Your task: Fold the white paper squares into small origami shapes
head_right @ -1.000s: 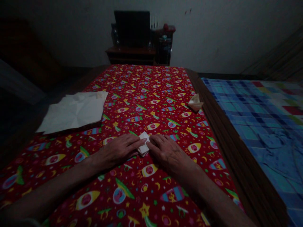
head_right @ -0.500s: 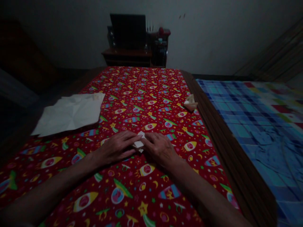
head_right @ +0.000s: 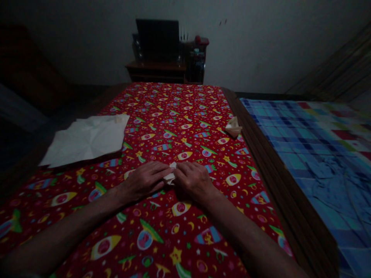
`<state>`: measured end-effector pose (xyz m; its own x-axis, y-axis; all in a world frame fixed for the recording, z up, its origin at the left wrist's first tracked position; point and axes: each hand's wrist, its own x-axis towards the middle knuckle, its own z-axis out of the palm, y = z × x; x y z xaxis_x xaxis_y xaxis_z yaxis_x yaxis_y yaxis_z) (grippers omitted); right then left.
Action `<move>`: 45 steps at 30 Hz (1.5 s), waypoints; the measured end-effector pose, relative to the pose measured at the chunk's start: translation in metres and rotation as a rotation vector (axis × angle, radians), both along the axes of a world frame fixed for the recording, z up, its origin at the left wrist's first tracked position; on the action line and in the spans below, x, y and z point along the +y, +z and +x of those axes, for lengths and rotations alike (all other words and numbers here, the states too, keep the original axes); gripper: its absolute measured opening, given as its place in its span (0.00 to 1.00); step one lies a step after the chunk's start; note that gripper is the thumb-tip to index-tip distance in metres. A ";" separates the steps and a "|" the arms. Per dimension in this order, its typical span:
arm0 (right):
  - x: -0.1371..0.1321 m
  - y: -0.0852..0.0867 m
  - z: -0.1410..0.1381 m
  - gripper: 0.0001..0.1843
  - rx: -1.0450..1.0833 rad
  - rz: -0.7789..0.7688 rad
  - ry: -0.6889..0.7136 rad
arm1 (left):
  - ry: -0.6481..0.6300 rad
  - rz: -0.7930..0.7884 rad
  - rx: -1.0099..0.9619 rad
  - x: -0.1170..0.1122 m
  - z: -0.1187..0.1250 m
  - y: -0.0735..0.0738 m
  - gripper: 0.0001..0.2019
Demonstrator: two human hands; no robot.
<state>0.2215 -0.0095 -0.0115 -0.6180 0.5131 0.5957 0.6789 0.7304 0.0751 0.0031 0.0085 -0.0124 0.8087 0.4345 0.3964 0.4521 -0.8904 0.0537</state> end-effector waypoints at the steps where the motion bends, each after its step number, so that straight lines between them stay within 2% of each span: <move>1: -0.001 0.000 -0.001 0.09 -0.007 0.015 -0.009 | -0.002 0.006 -0.007 0.000 0.000 0.000 0.16; 8: -0.003 -0.001 -0.003 0.09 -0.152 -0.005 0.009 | -0.002 0.090 0.009 -0.002 0.006 0.005 0.14; 12: -0.005 0.001 -0.001 0.09 -0.213 -0.083 0.021 | -0.008 0.110 0.036 -0.002 0.006 0.006 0.13; 18: -0.009 0.006 0.001 0.12 -0.163 -0.013 0.050 | -0.021 0.144 0.040 -0.003 0.006 0.005 0.11; 24: -0.008 0.003 -0.002 0.12 -0.166 0.023 0.055 | -0.012 0.142 -0.019 -0.006 0.007 0.006 0.13; 29: -0.012 0.003 0.000 0.11 -0.180 -0.010 0.083 | -0.040 0.192 -0.045 -0.010 0.007 0.008 0.09; 36: -0.020 0.005 0.009 0.15 -0.205 -0.129 0.119 | -0.166 0.387 0.029 -0.014 0.010 0.012 0.08; 45: -0.021 0.005 0.010 0.16 -0.190 -0.136 0.103 | -0.159 0.415 0.037 -0.019 0.008 0.012 0.08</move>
<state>0.2315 -0.0308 -0.0069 -0.7653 0.5093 0.3935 0.5837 0.8069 0.0909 0.0110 -0.0108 0.0000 0.8695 0.1137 0.4807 0.3026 -0.8918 -0.3363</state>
